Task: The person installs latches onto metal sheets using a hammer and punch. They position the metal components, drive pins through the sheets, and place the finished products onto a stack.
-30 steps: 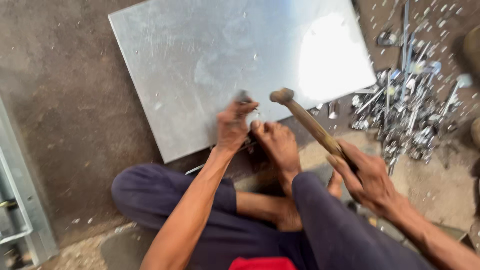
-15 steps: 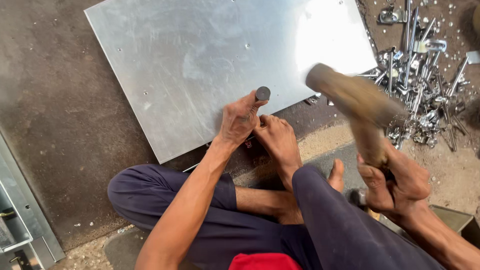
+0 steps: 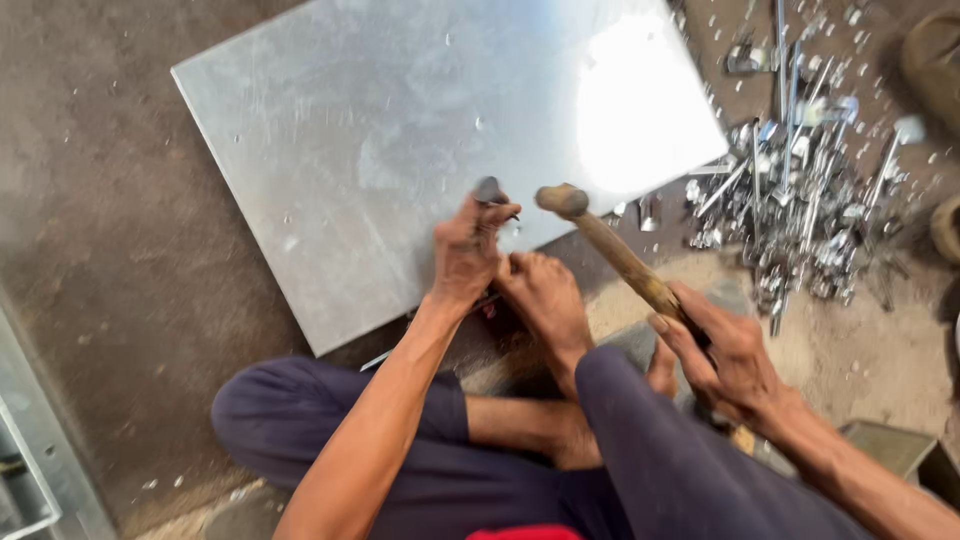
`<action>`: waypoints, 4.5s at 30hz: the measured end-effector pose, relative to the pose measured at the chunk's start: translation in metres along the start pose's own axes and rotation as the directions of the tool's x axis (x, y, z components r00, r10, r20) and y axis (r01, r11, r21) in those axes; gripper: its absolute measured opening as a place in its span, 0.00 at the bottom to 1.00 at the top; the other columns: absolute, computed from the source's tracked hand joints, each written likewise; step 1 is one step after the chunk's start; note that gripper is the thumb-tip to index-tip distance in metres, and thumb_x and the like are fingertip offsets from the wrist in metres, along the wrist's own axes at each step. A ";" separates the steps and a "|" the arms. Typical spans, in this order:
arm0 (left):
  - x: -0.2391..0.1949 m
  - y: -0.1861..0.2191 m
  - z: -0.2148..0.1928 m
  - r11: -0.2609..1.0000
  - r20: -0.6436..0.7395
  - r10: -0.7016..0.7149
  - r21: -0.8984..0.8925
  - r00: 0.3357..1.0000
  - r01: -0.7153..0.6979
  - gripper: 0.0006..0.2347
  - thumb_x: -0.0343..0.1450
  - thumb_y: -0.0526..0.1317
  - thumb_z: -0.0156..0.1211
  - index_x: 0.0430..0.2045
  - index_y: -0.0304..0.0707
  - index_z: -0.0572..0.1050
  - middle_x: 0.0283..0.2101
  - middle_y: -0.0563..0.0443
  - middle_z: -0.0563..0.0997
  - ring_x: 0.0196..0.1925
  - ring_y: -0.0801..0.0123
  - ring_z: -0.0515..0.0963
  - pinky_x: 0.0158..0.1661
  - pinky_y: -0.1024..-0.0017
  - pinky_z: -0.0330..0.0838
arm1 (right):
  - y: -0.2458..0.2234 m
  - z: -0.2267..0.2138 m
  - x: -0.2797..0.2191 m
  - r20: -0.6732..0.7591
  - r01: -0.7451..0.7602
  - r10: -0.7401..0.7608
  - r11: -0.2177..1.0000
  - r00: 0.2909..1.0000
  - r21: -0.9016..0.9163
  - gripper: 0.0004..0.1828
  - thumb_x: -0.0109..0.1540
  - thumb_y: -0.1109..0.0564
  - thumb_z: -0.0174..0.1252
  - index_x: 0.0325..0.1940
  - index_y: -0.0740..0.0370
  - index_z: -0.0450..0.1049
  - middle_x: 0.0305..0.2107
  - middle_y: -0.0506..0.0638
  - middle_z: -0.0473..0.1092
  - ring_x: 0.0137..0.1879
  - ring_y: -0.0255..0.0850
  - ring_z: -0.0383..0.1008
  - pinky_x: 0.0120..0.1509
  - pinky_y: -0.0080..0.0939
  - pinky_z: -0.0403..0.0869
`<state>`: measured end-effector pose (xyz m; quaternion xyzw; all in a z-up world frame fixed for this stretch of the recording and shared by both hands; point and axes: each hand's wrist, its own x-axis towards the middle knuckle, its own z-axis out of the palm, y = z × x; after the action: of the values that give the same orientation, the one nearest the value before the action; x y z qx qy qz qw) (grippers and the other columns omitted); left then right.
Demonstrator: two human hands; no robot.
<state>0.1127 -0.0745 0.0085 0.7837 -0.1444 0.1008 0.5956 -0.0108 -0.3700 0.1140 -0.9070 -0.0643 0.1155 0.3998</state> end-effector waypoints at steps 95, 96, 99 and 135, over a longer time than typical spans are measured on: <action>0.027 -0.008 -0.042 0.961 -0.297 -0.269 -0.026 0.916 0.274 0.07 0.79 0.40 0.56 0.45 0.39 0.76 0.36 0.50 0.86 0.41 0.73 0.87 0.37 0.72 0.80 | -0.009 0.058 0.093 0.154 -0.028 0.031 0.999 0.988 -0.027 0.24 0.68 0.48 0.51 0.62 0.67 0.68 0.16 0.48 0.69 0.13 0.33 0.60 0.14 0.38 0.63; 0.027 -0.009 -0.040 0.972 -0.271 -0.223 0.012 0.936 0.235 0.06 0.79 0.39 0.55 0.45 0.39 0.76 0.36 0.49 0.85 0.39 0.72 0.86 0.37 0.71 0.79 | -0.009 0.056 0.093 0.162 -0.073 0.080 0.996 0.984 -0.045 0.25 0.67 0.48 0.52 0.62 0.66 0.68 0.15 0.49 0.68 0.13 0.33 0.60 0.15 0.39 0.62; 0.028 -0.017 -0.038 0.966 -0.162 -0.185 0.151 0.969 0.210 0.05 0.79 0.38 0.55 0.45 0.40 0.76 0.33 0.47 0.84 0.32 0.70 0.83 0.32 0.69 0.75 | -0.013 0.046 0.093 0.144 -0.125 0.130 0.991 0.981 -0.048 0.22 0.66 0.49 0.54 0.59 0.65 0.70 0.14 0.49 0.67 0.14 0.34 0.59 0.16 0.37 0.60; 0.039 -0.028 -0.020 0.952 -0.045 -0.138 0.269 0.989 0.145 0.05 0.76 0.36 0.59 0.44 0.37 0.75 0.34 0.46 0.85 0.30 0.62 0.86 0.28 0.67 0.76 | -0.039 0.003 0.089 -0.318 0.401 -0.337 0.901 0.886 0.164 0.10 0.74 0.53 0.50 0.52 0.62 0.66 0.19 0.42 0.64 0.19 0.26 0.60 0.23 0.31 0.65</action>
<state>0.1588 -0.0521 0.0014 0.8650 -0.0651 0.0867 0.4900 0.0738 -0.3233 0.1269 -0.8338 -0.1655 -0.0871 0.5195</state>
